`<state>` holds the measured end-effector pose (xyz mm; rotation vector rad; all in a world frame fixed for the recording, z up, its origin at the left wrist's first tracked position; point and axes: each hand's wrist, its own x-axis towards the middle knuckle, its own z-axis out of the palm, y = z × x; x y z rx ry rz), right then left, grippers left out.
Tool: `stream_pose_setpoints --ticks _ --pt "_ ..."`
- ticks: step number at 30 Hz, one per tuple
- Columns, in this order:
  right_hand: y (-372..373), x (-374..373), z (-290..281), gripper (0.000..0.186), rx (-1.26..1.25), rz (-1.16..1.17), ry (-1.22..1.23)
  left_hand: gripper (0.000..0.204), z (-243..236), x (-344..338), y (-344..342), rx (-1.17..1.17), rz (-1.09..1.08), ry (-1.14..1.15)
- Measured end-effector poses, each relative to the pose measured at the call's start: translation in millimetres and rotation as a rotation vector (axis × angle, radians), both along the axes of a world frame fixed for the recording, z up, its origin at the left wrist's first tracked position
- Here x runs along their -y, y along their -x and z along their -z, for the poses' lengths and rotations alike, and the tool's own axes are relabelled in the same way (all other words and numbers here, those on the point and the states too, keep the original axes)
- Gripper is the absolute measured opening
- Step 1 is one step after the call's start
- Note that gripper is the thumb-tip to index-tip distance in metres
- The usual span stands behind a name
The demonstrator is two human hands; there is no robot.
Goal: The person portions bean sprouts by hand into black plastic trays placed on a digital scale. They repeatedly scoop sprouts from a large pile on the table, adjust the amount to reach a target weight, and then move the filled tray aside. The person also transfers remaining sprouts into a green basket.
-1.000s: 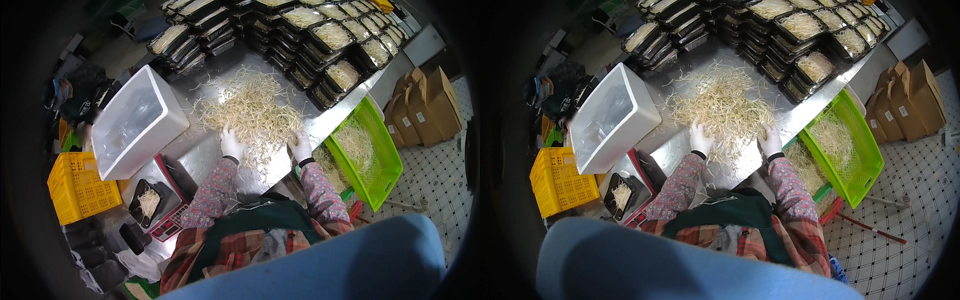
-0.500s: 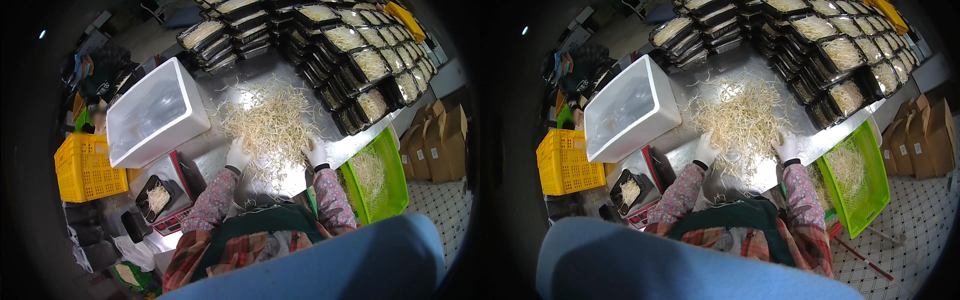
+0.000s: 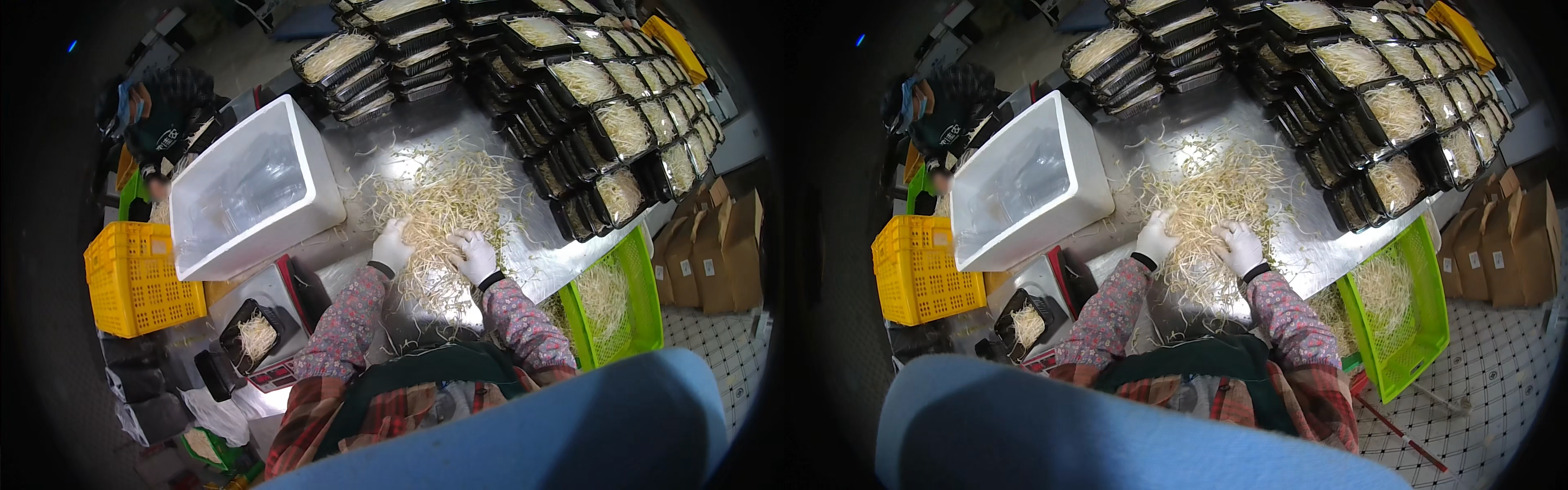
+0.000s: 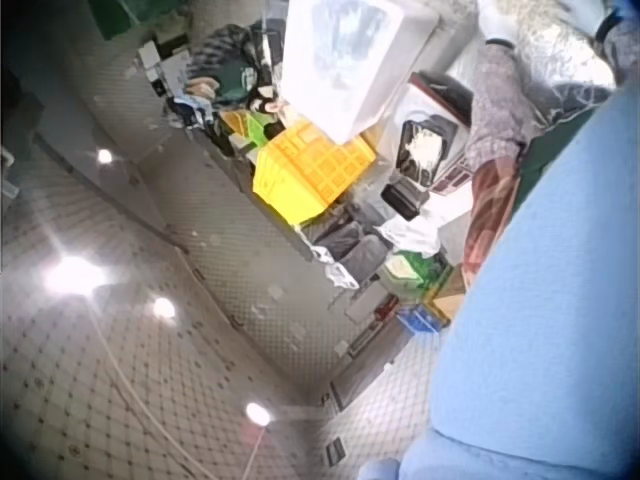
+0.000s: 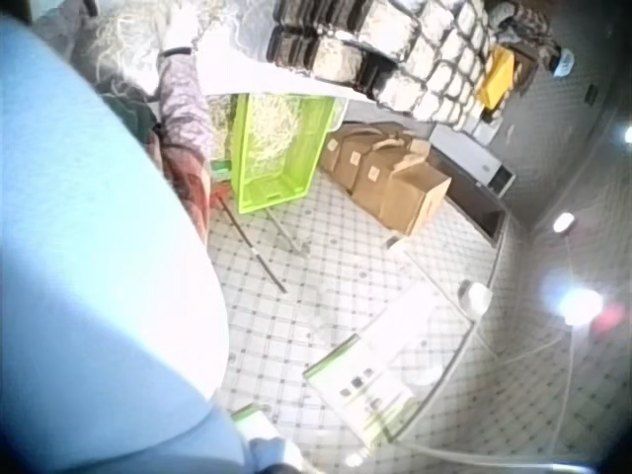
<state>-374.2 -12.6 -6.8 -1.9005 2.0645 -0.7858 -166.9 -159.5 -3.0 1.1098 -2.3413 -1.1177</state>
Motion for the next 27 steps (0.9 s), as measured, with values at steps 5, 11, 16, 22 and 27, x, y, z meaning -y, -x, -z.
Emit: stream_pose_setpoints --ticks 5,11,16,22,27 --pt "-21.1 -28.8 -25.8 0.029 0.184 -0.064 0.225 0.049 -6.9 -69.5 -36.0 -0.222 0.166 0.233" --pt "-3.4 9.8 -20.2 0.068 -0.084 -0.270 0.093 0.075 -13.9 -51.9 -37.6 -0.078 0.035 0.202" --pt "9.4 119.4 -47.2 0.116 -0.083 -0.116 -0.289 0.105 -7.4 25.0 -1.6 -0.003 -0.057 0.076" --pt "1.5 66.3 -51.3 0.088 -0.081 -0.385 -0.394 0.063 -25.2 -31.3 -24.5 0.018 0.151 0.108" --pt "0.8 -39.0 -37.4 0.112 -0.318 -0.403 -0.163 0.103 -29.7 -83.3 -70.5 0.175 0.142 0.376"
